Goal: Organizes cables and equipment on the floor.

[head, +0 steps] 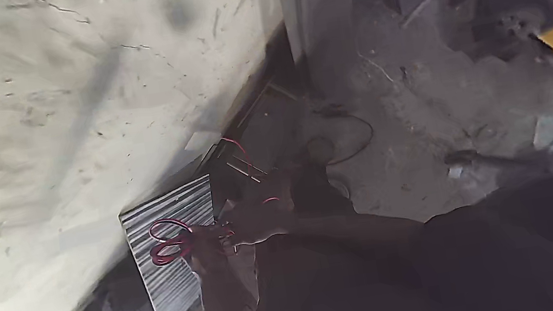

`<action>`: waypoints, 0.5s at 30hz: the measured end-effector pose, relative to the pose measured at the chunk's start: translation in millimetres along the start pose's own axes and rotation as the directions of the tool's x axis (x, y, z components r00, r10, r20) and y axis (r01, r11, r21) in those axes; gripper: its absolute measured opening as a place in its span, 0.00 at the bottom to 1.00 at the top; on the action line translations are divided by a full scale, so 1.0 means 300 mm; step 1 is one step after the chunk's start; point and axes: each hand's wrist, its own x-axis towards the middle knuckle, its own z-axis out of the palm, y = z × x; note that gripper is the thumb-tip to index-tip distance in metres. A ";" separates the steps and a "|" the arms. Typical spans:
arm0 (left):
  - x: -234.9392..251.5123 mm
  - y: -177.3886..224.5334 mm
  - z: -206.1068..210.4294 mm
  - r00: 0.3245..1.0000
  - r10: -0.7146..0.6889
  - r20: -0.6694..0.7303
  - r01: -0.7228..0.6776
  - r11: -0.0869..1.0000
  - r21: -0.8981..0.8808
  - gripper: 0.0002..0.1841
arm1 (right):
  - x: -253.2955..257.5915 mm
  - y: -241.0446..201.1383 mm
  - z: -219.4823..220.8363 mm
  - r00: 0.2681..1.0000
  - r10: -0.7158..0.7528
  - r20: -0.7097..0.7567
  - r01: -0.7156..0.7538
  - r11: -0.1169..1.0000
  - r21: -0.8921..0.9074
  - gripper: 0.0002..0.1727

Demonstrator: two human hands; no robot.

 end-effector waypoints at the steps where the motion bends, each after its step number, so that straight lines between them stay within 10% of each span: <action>1: 0.033 -0.020 -0.039 0.996 -0.058 0.068 0.062 0.996 -0.070 0.16 | -0.021 -0.011 0.016 0.999 0.038 -0.025 -0.038 0.999 0.021 0.31; 4: 0.130 -0.056 -0.166 0.892 -0.176 0.416 0.306 0.912 -0.272 0.22 | -0.054 -0.168 0.050 0.889 0.408 0.207 -0.375 0.909 -0.180 0.43; 6: 0.161 -0.065 -0.234 0.778 -0.230 0.585 0.458 0.845 -0.276 0.21 | -0.079 0.065 0.333 0.963 0.030 -0.267 -0.036 0.999 -0.019 0.45; 9: 0.184 -0.045 -0.339 0.648 -0.282 0.707 0.546 0.820 -0.174 0.18 | -0.065 0.080 0.466 0.965 0.156 -0.209 -0.156 0.988 0.016 0.47; 13: 0.250 -0.049 -0.394 0.741 -0.316 0.593 0.216 0.948 0.236 0.12 | -0.032 0.188 0.573 0.942 0.255 -0.218 -0.259 0.966 0.013 0.23; 15: 0.290 -0.100 -0.379 0.825 -0.281 0.490 -0.091 0.790 0.606 0.08 | -0.015 0.225 0.604 0.952 0.280 -0.121 -0.278 0.960 0.036 0.20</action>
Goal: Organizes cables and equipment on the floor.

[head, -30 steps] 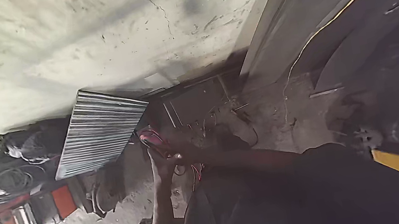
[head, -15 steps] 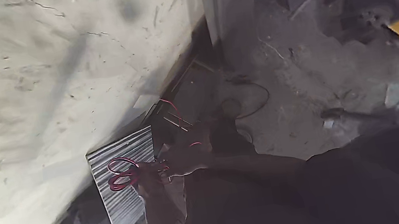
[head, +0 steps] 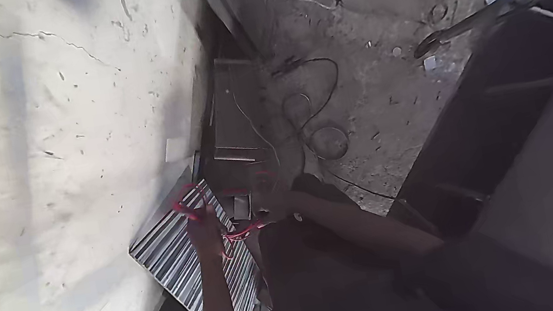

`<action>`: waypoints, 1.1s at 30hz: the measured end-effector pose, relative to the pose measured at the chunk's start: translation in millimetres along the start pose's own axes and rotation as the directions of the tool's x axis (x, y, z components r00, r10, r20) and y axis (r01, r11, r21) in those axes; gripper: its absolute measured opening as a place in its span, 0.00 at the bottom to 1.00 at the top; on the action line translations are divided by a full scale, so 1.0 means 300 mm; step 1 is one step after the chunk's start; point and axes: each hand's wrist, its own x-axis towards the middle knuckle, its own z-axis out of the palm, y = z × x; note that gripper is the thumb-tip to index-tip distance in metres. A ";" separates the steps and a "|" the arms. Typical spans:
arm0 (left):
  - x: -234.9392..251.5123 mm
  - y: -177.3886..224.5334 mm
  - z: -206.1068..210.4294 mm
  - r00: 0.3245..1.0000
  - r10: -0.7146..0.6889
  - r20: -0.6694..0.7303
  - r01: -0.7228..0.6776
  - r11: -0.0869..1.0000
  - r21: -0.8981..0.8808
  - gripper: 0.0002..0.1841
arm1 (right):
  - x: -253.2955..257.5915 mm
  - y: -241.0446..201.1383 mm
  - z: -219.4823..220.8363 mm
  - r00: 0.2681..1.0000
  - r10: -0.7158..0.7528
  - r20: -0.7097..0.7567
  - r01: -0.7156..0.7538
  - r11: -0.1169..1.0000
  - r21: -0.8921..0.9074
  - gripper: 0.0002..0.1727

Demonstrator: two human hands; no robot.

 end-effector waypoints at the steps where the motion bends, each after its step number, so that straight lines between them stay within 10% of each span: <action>1: 0.027 -0.025 0.010 0.999 -0.015 -0.045 0.026 0.972 0.235 0.12 | 0.002 0.006 0.022 0.999 0.021 0.038 -0.022 0.999 0.031 0.21; 5: 0.102 -0.156 0.099 0.997 -0.033 -0.064 0.064 0.812 0.580 0.23 | -0.041 0.044 0.133 0.973 0.228 0.024 -0.228 0.949 0.215 0.23; 12: -0.014 -0.356 0.250 0.858 -0.322 0.401 -0.126 0.624 0.771 0.46 | -0.158 0.156 0.234 0.915 0.382 -0.132 -0.298 0.858 0.419 0.22; 19: -0.085 -0.238 0.180 0.885 -0.441 0.149 -0.140 0.054 0.989 0.36 | -0.066 0.066 0.319 0.943 0.200 -0.268 -0.103 0.937 0.334 0.22; 21: -0.097 -0.247 0.120 0.943 -0.326 0.065 -0.036 0.096 0.995 0.36 | -0.034 0.072 0.329 0.904 0.137 -0.405 -0.066 0.980 0.185 0.26; 24: -0.112 -0.382 0.028 0.982 -0.128 -0.138 0.181 0.436 0.882 0.40 | -0.046 0.112 0.322 0.736 0.366 -0.569 -0.223 0.925 0.307 0.25; 28: -0.060 -0.670 0.069 0.940 -0.144 -0.310 0.227 0.941 0.251 0.32 | -0.061 0.405 0.349 0.605 0.699 -0.382 -0.540 0.712 0.449 0.22; 33: 0.089 -1.117 0.288 0.914 -0.356 -0.196 0.244 0.865 -0.438 0.12 | 0.082 1.008 0.566 0.610 0.789 -0.074 -0.746 0.603 0.282 0.22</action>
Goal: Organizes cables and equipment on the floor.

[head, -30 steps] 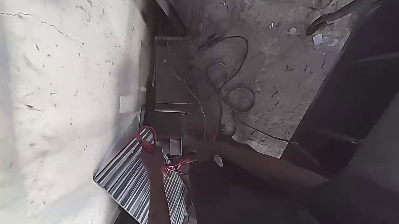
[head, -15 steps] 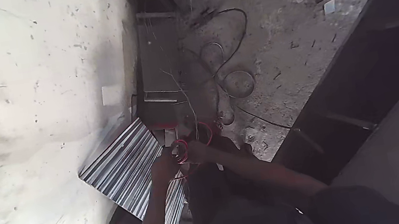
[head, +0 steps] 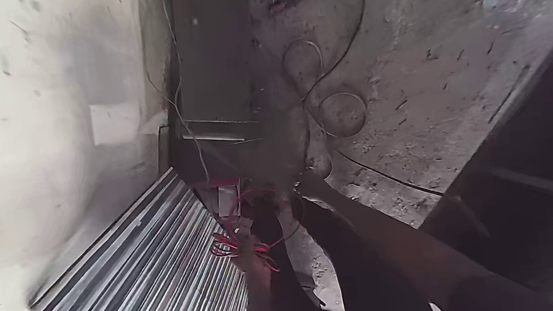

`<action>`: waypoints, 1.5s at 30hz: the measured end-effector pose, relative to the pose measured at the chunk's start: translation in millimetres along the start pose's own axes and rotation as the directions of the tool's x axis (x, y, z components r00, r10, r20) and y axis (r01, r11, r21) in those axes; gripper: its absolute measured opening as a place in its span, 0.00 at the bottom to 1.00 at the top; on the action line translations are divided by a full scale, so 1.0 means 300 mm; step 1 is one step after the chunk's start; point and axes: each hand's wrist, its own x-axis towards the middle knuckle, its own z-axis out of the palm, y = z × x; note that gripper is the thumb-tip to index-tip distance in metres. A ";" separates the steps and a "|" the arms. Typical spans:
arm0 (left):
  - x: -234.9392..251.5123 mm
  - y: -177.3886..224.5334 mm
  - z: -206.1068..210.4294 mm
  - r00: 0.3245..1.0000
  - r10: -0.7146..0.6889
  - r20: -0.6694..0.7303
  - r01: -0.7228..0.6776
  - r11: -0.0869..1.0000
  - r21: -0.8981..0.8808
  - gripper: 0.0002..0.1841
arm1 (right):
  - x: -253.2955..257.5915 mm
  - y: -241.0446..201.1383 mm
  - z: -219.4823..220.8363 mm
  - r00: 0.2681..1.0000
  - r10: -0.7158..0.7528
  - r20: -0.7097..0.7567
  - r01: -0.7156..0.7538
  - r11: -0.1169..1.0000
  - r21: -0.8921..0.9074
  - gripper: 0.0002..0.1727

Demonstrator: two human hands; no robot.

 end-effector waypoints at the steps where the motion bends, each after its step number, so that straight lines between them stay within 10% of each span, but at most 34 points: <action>1: 0.059 -0.075 0.021 1.000 -0.004 0.006 0.004 0.999 -0.054 0.11 | 0.115 0.028 0.021 1.000 0.015 0.023 -0.014 0.999 -0.039 0.22; 7: 0.251 -0.200 -0.013 0.999 -0.032 -0.039 0.034 0.998 0.055 0.12 | 0.778 0.011 0.096 0.999 -0.046 0.012 0.047 0.968 -0.248 0.19; 11: 0.389 -0.165 -0.108 0.960 0.224 0.167 -0.220 0.975 -0.041 0.08 | 1.115 -0.088 0.108 0.986 0.023 -0.167 -0.054 0.981 -0.185 0.22; 19: 0.467 -0.056 -0.046 0.971 0.092 0.219 -0.088 0.996 -0.027 0.07 | 1.310 -0.111 0.164 0.958 0.037 -0.284 -0.016 0.997 0.077 0.32; 31: 0.497 -0.075 -0.075 0.981 0.132 0.145 -0.121 0.989 -0.084 0.08 | 1.147 -0.355 -0.070 0.941 0.180 -0.287 -0.075 0.937 0.342 0.28; 34: 0.480 -0.094 -0.098 0.994 0.084 -0.073 -0.089 0.994 -0.061 0.08 | 1.161 -0.251 0.007 0.990 0.120 -0.074 -0.127 0.988 -0.090 0.29; 35: 0.466 -0.105 -0.117 0.991 0.067 -0.113 -0.073 0.996 -0.046 0.06 | 1.169 -0.109 0.189 0.919 -0.088 -0.384 -0.012 0.968 -0.250 0.26; 39: 0.479 -0.169 -0.144 0.979 0.027 -0.203 -0.050 0.993 -0.107 0.07 | 0.793 0.039 0.177 0.976 -0.140 0.168 0.203 0.866 -0.457 0.26; 45: 0.459 -0.238 -0.099 0.958 -0.075 -0.278 0.056 0.996 -0.076 0.09 | 0.250 -0.162 -0.032 0.830 -0.532 -0.165 0.412 0.786 -0.461 0.19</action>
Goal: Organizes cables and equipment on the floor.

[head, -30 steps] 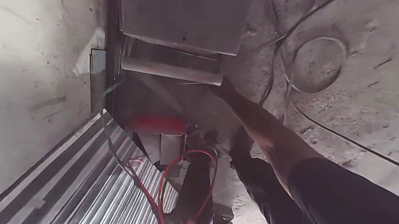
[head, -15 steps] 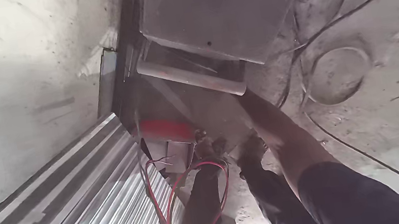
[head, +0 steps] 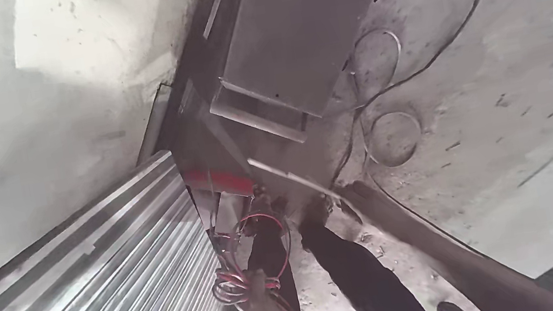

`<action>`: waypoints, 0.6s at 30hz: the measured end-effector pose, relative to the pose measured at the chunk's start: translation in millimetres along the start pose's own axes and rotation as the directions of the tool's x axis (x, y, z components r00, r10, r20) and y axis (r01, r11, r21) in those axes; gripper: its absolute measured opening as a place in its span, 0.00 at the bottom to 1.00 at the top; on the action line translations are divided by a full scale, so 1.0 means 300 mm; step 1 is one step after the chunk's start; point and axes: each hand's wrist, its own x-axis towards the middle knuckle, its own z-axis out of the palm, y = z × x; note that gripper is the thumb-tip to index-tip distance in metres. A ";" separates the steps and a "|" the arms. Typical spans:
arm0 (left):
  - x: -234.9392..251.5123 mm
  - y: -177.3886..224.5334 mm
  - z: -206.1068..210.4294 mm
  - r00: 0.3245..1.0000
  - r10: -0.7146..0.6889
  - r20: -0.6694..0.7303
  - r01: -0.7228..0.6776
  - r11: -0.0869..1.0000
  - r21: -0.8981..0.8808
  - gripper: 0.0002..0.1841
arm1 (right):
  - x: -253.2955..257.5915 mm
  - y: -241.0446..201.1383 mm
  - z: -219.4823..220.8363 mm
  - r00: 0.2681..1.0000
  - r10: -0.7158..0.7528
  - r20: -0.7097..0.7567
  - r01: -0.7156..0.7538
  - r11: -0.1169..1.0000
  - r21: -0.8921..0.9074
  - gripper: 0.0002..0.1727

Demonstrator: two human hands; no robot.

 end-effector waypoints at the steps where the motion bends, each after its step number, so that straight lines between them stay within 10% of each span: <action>1: -0.008 -0.011 0.003 1.000 -0.020 -0.003 0.020 1.000 0.020 0.10 | 0.062 -0.029 -0.068 0.999 0.031 -0.018 -0.031 0.999 -0.029 0.18; 8: -0.050 -0.068 -0.002 0.998 -0.052 0.023 0.050 0.995 0.085 0.15 | 0.552 -0.102 -0.215 0.977 0.213 0.012 -0.204 0.949 -0.240 0.20; 18: -0.069 -0.093 -0.011 0.996 -0.076 0.040 0.071 0.992 0.104 0.19 | 0.558 -0.153 -0.163 0.949 0.289 -0.126 -0.311 0.920 -0.237 0.20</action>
